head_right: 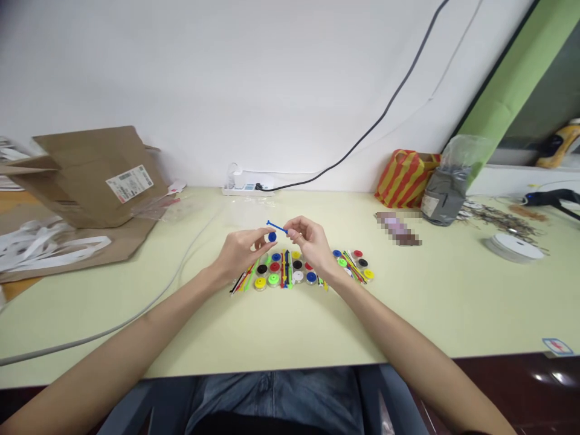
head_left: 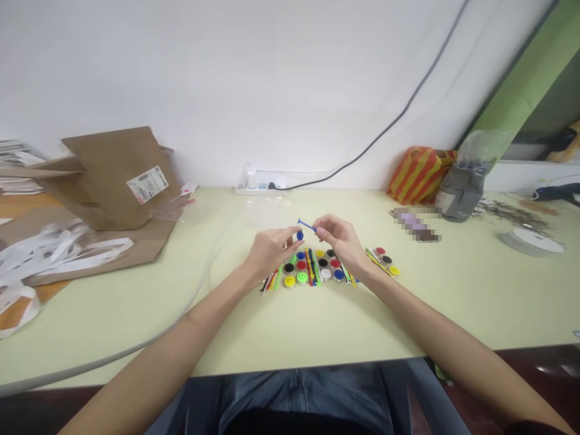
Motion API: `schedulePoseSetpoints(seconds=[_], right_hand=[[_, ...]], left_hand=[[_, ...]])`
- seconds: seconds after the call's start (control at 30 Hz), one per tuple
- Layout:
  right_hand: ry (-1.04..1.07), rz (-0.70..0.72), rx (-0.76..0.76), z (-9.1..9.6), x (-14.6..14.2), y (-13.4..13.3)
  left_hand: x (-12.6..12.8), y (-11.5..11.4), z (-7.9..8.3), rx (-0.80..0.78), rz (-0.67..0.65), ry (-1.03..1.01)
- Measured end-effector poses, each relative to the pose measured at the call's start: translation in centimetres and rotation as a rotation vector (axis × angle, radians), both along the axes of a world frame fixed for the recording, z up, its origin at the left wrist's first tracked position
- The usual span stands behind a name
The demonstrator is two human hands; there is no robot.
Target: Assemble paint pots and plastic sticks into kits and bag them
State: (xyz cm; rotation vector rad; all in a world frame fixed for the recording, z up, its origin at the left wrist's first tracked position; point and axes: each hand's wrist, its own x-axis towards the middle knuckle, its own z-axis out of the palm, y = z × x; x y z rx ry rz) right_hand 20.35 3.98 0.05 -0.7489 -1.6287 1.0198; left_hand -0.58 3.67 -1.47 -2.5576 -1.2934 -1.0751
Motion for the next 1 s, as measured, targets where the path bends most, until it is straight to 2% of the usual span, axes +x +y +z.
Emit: schedulePoseSetpoints(seconds=[0.1, 0.2, 0.33, 0.47, 0.57, 0.67, 0.77, 1.0], right_hand=[[-0.053, -0.032, 0.055, -0.5, 0.4, 0.1], [-0.192, -0.062, 0.145, -1.0, 0.5, 0.1], [-0.263, -0.078, 0.187, -0.8, 0.5, -0.3], [-0.281, -0.029, 0.14, -0.3, 0.5, -0.9], [-0.39, -0.01, 0.248, -0.4, 0.2, -0.8], [-0.546, 0.068, 0.369, -0.6, -0.4, -0.2], [-0.666, 0.146, 0.409, -0.9, -1.1, 0.7], [-0.808, 0.193, 0.524, -1.6, -2.3, 2.0]], left_hand=[[-0.5, 0.5, -0.2, -0.031, 0.035, -0.012], [-1.1, 1.1, -0.4, -0.069, 0.08, -0.024], [-1.3, 1.4, -0.5, -0.104, 0.105, -0.029], [-1.3, 1.5, -0.5, -0.113, 0.12, -0.015], [-1.4, 1.6, -0.5, -0.115, 0.134, -0.006], [-1.7, 1.7, -0.4, -0.118, 0.152, -0.001], [-1.9, 1.9, -0.5, -0.135, 0.168, 0.002], [-2.3, 2.3, -0.9, -0.132, 0.2, 0.019]])
